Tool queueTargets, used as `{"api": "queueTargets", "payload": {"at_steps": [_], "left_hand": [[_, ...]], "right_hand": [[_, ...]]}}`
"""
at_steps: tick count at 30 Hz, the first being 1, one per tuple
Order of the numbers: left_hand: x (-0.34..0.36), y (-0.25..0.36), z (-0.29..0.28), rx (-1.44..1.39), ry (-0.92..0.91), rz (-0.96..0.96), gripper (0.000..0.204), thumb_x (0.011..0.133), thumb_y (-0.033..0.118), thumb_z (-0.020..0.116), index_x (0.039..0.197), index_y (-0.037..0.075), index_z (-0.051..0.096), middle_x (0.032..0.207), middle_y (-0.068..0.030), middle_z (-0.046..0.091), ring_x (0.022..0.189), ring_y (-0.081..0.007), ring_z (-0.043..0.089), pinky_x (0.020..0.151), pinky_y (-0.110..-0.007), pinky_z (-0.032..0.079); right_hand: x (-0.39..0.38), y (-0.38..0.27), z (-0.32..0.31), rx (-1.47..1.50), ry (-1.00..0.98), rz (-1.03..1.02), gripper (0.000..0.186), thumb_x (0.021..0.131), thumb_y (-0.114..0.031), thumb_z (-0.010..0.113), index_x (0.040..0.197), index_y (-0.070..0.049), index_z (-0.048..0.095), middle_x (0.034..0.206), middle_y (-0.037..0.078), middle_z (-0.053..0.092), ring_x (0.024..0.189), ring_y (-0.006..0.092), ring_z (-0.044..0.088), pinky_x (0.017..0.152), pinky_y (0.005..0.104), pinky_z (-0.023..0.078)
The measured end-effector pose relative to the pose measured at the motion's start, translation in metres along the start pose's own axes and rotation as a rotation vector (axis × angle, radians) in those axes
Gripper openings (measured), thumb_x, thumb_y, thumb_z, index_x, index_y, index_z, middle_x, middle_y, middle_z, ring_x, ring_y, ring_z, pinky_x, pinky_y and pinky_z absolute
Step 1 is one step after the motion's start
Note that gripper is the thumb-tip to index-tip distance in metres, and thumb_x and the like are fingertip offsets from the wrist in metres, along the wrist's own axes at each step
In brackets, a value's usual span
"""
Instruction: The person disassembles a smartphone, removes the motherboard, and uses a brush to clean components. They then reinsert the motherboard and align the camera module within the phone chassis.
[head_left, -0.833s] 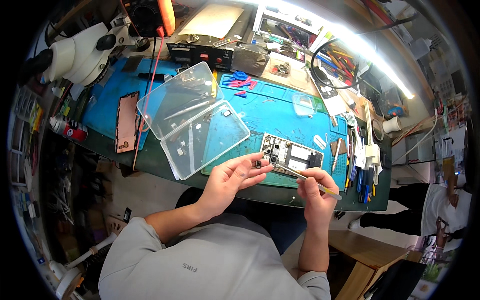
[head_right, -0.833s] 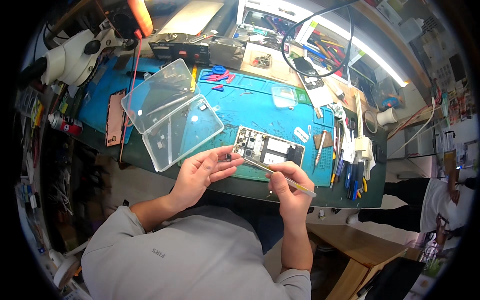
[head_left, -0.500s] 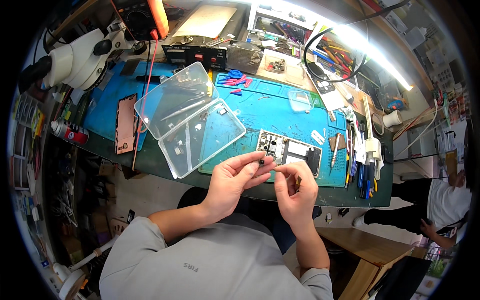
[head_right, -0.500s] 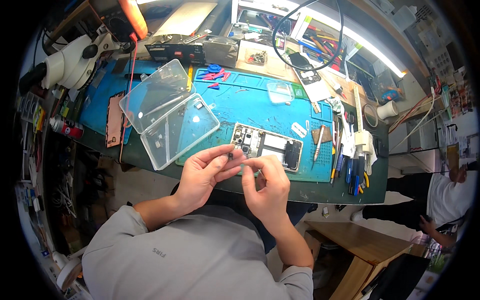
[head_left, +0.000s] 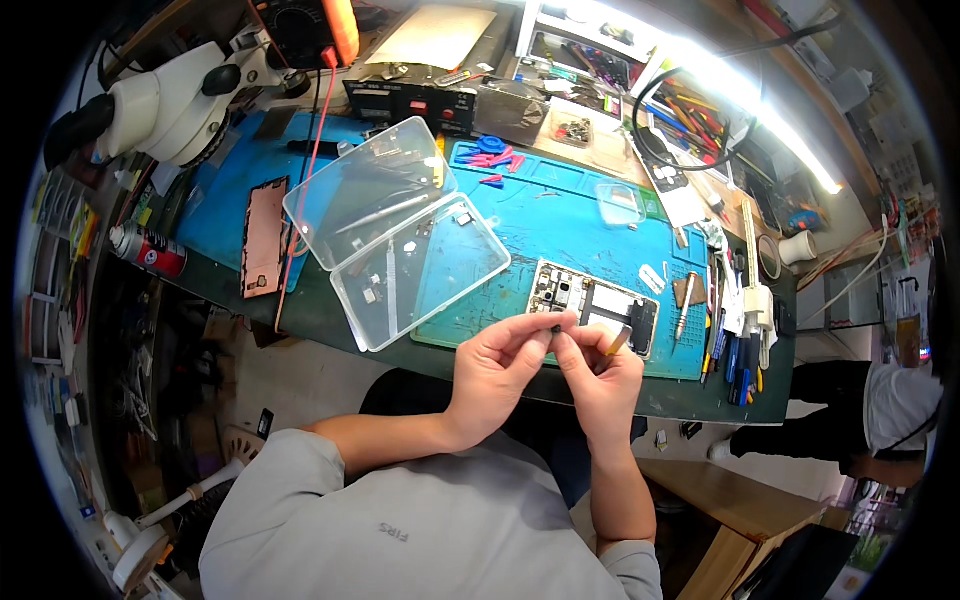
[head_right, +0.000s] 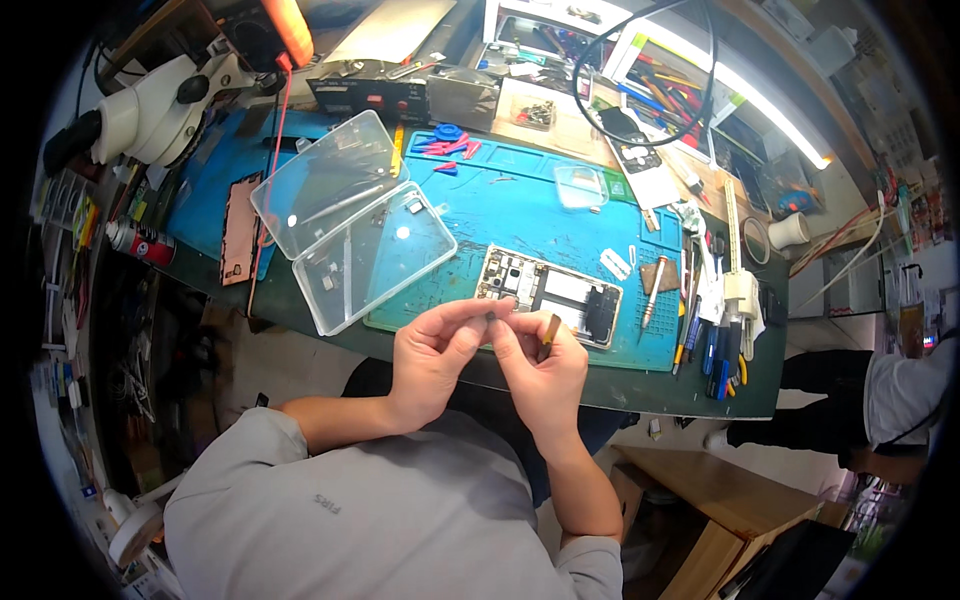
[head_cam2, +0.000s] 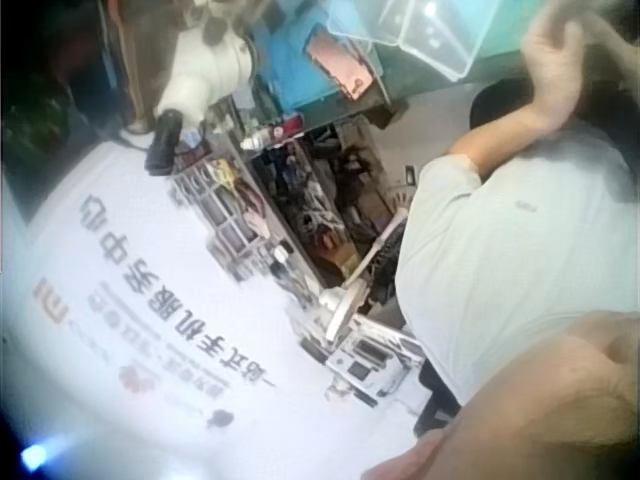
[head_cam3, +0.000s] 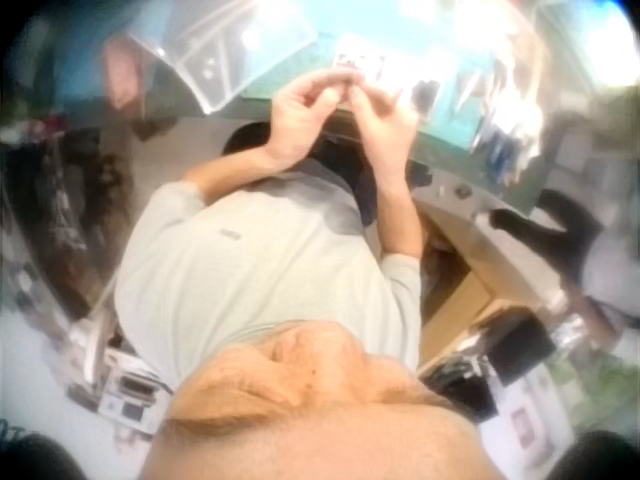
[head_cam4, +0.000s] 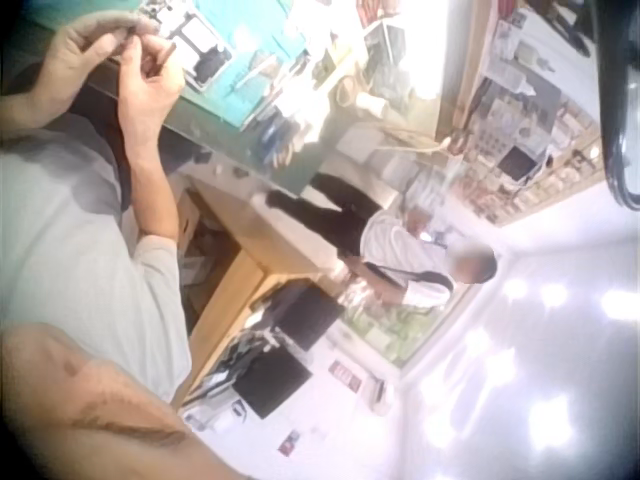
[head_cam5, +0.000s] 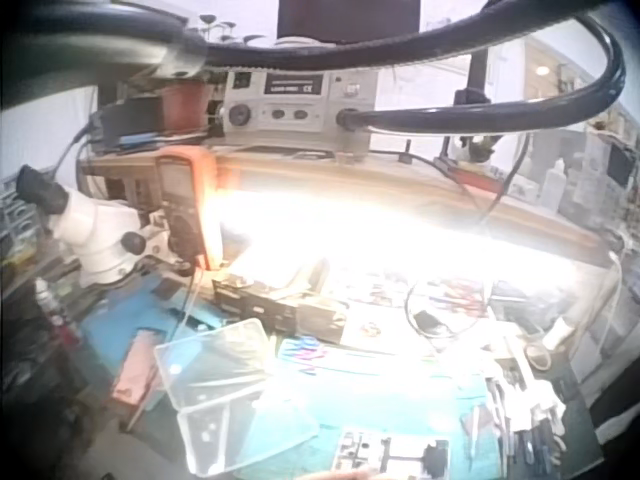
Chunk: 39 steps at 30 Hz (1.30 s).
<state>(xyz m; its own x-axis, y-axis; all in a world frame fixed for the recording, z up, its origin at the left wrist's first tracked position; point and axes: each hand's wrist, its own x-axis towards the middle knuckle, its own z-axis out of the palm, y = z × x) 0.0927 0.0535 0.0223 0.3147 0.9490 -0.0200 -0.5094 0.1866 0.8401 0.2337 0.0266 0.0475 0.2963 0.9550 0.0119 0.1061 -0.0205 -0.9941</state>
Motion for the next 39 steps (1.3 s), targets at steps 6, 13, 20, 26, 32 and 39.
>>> {"api": "queueTargets", "payload": {"at_steps": [6,13,20,26,32,39], "left_hand": [[-0.006,-0.005,0.0,-0.036,-0.08,0.074,0.029,0.109,-0.003,0.051,0.135,-0.003,0.064,0.14,-0.017,0.068,0.129,-0.018,0.064,0.111,-0.03,0.052],[-0.012,0.0,0.006,0.008,-0.099,0.026,0.027,0.107,-0.002,0.057,0.132,-0.002,0.065,0.132,-0.0129,0.072,0.122,-0.0164,0.068,0.105,-0.03,0.055],[-0.012,0.009,-0.012,0.444,-0.225,0.119,0.031,0.096,-0.004,0.072,0.125,0.003,0.07,0.115,-0.0096,0.076,0.101,-0.0173,0.077,0.088,-0.03,0.063],[-0.005,0.013,-0.02,0.684,-0.25,0.415,0.023,0.09,-0.005,0.079,0.11,0.003,0.074,0.105,-0.0094,0.078,0.092,-0.0188,0.076,0.079,-0.03,0.062],[-0.005,0.014,-0.023,0.705,-0.222,0.398,0.022,0.088,-0.005,0.081,0.107,0.004,0.075,0.101,-0.0086,0.078,0.086,-0.0202,0.075,0.072,-0.03,0.061],[0.003,0.033,-0.031,1.133,-0.157,0.583,0.045,0.083,0.003,0.083,0.124,0.005,0.067,0.113,-0.0087,0.074,0.09,-0.0266,0.071,0.078,-0.038,0.056]], "right_hand": [[-0.009,-0.003,0.001,0.175,0.003,0.033,0.006,0.1,-0.003,0.074,0.098,0.0,0.07,0.085,-0.006,0.064,0.073,-0.002,0.05,0.062,0.0172,0.035],[-0.019,-0.006,-0.009,-0.023,0.003,-0.127,0.005,0.095,0.0,0.072,0.092,-0.001,0.069,0.089,-0.002,0.059,0.068,0.0008,0.044,0.059,0.0185,0.032],[-0.027,-0.009,-0.017,-0.08,0.041,-0.146,0.006,0.091,0.001,0.073,0.089,-0.001,0.068,0.088,0.0,0.06,0.064,0.0011,0.042,0.054,0.0206,0.029],[-0.031,-0.016,-0.023,-0.196,-0.082,-0.083,0.008,0.093,0.002,0.072,0.09,-0.001,0.065,0.09,-0.002,0.06,0.067,0.0006,0.044,0.058,0.019,0.032],[-0.031,-0.016,-0.016,-0.196,-0.057,-0.134,0.007,0.094,0.002,0.073,0.091,0.0,0.067,0.091,-0.001,0.062,0.067,0.0006,0.045,0.057,0.0183,0.032],[-0.017,-0.007,-0.013,-0.602,0.159,-0.339,0.014,0.088,0.002,0.08,0.096,-0.003,0.07,0.085,0.007,0.07,0.061,0.0108,0.059,0.051,0.0259,0.044]]}}
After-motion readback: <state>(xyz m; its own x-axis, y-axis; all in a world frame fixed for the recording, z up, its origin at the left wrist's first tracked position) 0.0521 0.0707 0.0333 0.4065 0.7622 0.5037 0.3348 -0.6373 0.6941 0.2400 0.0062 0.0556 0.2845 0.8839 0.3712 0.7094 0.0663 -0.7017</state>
